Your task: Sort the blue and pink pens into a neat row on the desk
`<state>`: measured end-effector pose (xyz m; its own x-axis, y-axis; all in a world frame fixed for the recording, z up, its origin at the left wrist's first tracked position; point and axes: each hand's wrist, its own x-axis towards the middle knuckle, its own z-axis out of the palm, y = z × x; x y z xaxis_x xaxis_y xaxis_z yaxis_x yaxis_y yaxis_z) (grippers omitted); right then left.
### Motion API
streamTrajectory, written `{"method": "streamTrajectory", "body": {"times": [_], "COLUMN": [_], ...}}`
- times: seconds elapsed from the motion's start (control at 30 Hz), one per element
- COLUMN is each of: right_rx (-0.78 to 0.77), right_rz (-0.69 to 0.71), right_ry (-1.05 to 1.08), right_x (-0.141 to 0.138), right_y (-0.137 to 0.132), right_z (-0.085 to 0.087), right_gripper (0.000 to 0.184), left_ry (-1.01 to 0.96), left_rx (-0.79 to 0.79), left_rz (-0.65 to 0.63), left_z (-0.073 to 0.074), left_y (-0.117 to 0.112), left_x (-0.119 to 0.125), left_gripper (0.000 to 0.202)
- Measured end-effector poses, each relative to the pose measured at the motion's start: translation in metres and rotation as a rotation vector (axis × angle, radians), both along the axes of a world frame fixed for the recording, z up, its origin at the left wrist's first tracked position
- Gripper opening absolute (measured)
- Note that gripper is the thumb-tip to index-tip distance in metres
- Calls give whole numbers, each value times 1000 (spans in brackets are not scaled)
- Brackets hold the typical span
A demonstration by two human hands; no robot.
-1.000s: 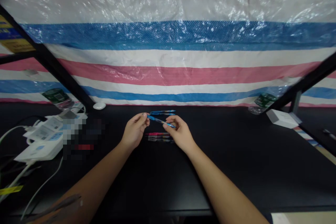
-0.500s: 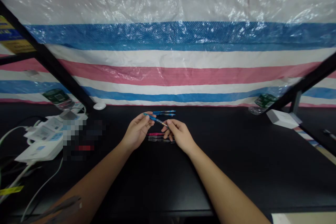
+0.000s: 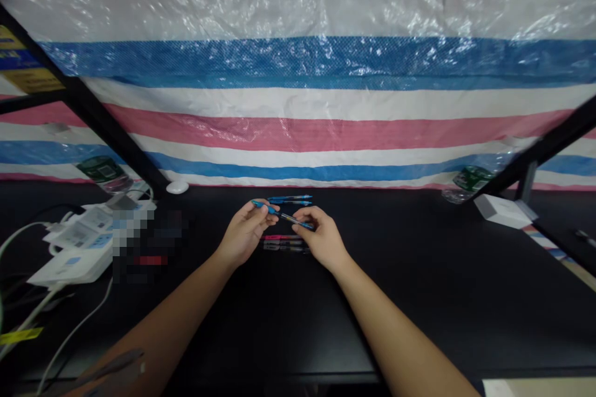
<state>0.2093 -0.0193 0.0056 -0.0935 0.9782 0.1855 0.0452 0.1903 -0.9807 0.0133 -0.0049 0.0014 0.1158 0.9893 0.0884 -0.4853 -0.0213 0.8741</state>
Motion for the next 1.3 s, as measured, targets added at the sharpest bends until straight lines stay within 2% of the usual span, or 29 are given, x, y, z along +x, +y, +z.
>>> {"method": "streamTrajectory", "body": {"times": [0.13,0.33,0.57,0.8,1.1,1.3], "right_rx": [-67,46,57,51,26,90], "right_rz": [80,109,39,47,78,95], "right_ry": [22,-199,-258,-276,-250,-267], "right_x": [-1,-5,-1,0,0,2], "right_y": [-3,-10,-6,-5,-6,-6], "right_z": [1,0,-6,-7,-3,0], "right_gripper": [34,33,30,31,31,31], "left_ry": [21,150,-33,-35,63,195], "left_rx": [5,29,8,-17,3,32], "left_rz": [-65,-64,33,51,-9,-98], "left_z": [0,-1,0,-1,1,-3], "left_y": [-1,-4,1,3,0,-2], "left_x": [1,4,4,4,2,4], "left_gripper": [26,19,25,31,28,26]}}
